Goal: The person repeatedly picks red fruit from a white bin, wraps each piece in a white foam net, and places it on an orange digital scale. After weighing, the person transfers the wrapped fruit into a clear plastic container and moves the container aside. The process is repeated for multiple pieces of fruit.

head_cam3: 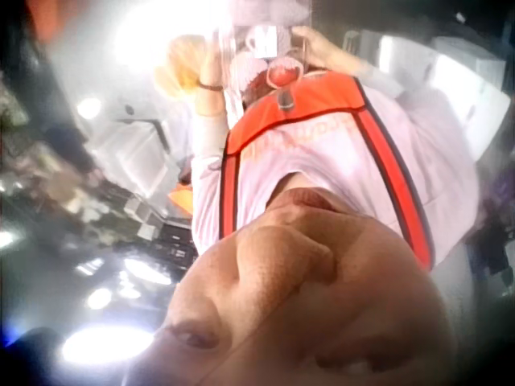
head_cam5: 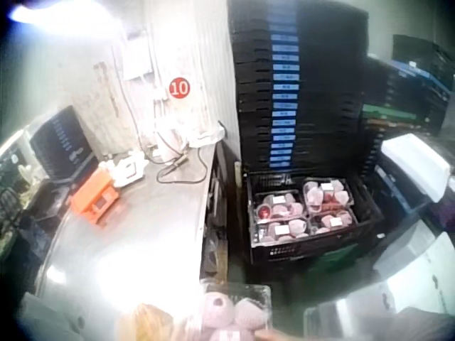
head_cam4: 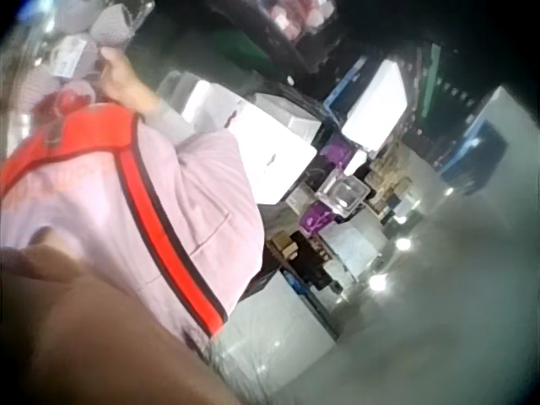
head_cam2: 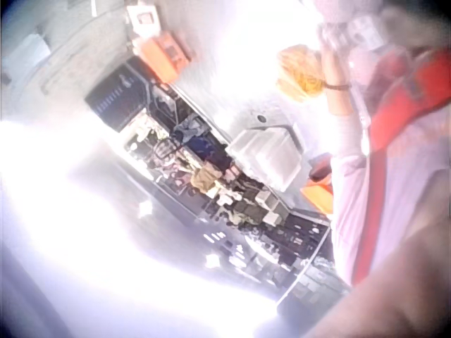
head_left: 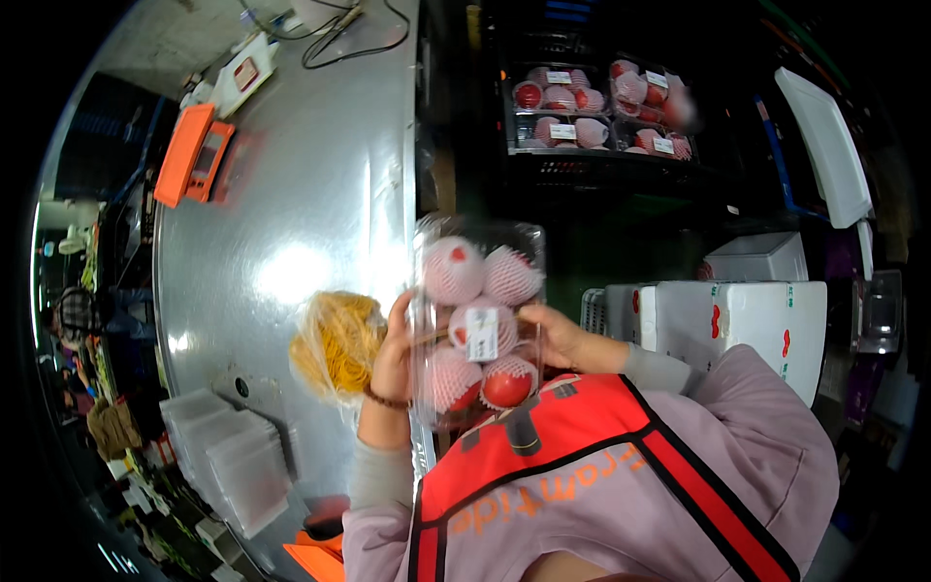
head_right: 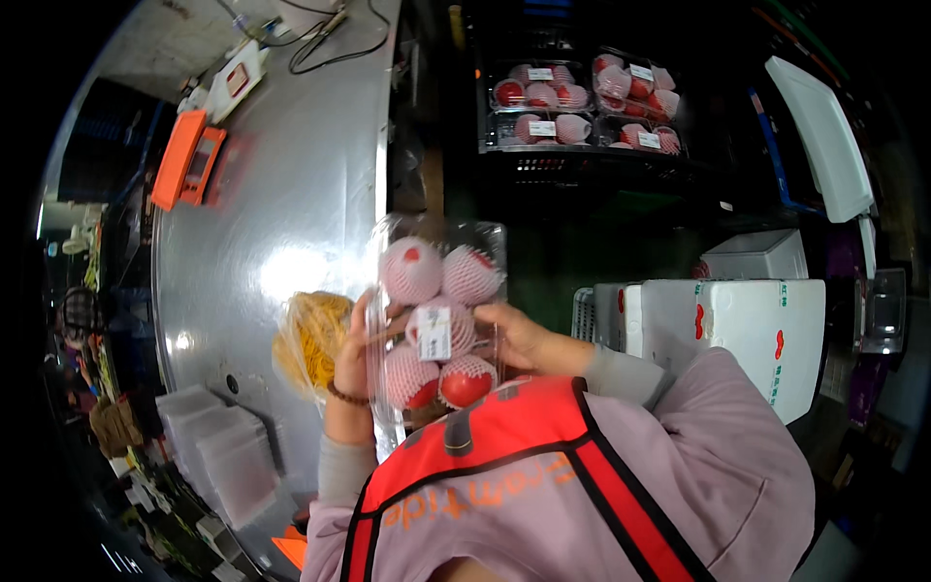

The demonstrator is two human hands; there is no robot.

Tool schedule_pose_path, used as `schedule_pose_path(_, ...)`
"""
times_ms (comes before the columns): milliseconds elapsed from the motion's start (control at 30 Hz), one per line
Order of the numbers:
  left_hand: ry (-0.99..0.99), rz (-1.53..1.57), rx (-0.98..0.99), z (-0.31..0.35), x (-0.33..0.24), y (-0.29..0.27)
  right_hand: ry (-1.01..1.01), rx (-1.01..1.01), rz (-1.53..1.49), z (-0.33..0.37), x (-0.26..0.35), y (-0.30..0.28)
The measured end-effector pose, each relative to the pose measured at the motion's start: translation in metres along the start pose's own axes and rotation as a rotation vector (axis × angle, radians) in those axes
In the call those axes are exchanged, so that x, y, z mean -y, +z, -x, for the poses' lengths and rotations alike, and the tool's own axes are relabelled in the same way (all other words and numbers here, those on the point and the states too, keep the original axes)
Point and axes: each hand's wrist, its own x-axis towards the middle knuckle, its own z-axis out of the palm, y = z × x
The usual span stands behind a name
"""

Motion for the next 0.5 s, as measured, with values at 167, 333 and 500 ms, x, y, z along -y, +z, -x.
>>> schedule_pose_path(167,0.178,-0.071,0.250,-0.084,-0.046,0.066,-0.426,-0.342,-0.029,-0.004,0.109,0.000)
schedule_pose_path(333,0.242,-0.151,0.067,-0.070,-0.055,0.068,-0.709,-0.343,-0.183,-0.066,0.259,-0.040)
schedule_pose_path(500,0.239,-0.077,-0.111,-0.003,-0.040,-0.002,-0.953,-0.542,-0.303,-0.170,0.352,-0.116)
